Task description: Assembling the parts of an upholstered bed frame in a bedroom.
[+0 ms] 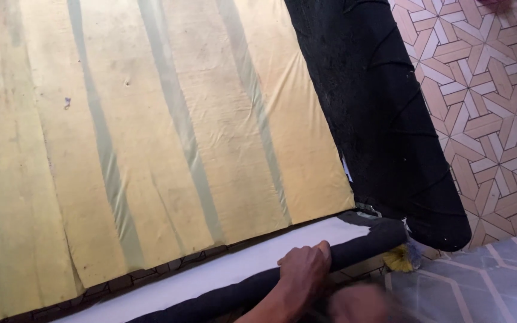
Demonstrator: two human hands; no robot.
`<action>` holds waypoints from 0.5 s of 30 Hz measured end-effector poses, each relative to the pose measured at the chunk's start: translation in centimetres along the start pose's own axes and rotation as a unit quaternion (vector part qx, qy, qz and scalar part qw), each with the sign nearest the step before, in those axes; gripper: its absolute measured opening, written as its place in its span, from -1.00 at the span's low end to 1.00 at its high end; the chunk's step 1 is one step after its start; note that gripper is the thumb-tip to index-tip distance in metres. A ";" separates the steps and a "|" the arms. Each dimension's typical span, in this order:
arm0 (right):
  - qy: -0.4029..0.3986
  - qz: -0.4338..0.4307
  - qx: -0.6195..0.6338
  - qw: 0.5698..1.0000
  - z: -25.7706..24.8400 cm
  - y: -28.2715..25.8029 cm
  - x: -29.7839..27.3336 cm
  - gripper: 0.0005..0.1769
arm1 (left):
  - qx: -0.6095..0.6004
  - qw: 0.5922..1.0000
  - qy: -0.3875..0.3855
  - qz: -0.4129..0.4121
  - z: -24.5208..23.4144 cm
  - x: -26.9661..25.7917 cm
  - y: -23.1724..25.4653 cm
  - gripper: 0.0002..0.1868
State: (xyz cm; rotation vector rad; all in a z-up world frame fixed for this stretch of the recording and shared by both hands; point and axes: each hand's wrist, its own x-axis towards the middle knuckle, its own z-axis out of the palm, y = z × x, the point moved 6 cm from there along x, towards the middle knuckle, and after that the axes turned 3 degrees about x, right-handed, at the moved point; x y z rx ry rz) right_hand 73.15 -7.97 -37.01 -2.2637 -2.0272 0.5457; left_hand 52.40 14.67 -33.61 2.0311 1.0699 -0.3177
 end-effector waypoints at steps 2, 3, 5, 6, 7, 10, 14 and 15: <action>0.016 -0.022 0.026 0.999 -6.1 -1.0 10.2 -0.73 | -0.019 1.000 -0.013 0.004 -0.2 -0.4 0.3 -0.77; 0.025 -0.033 0.040 0.998 -9.2 -3.1 14.5 -0.72 | -0.040 0.999 -0.024 0.008 -0.3 -0.6 0.4 -0.74; 0.075 -0.008 -0.137 0.988 -14.1 -5.2 18.8 -0.32 | -0.038 0.999 -0.029 0.012 0.9 -0.4 0.3 -0.73; 0.124 0.020 -0.312 0.942 -16.9 -6.2 20.7 0.13 | -0.038 0.998 -0.036 0.020 1.7 -0.3 0.5 -0.72; 0.123 0.020 -0.312 0.942 -17.1 -5.2 21.4 0.13 | -0.038 0.998 -0.036 0.020 1.9 -0.2 0.6 -0.72; 0.031 0.099 -0.343 0.934 -16.4 -0.3 23.0 0.30 | -0.003 0.999 -0.029 0.041 2.9 0.7 0.7 -0.73; 0.025 0.138 -0.187 0.972 -15.3 3.8 22.5 0.44 | -0.005 1.000 -0.013 0.027 3.7 1.9 0.3 -0.71; 0.042 0.140 -0.137 0.980 -15.3 3.9 22.2 0.47 | -0.003 1.000 -0.014 0.024 3.5 1.9 0.4 -0.71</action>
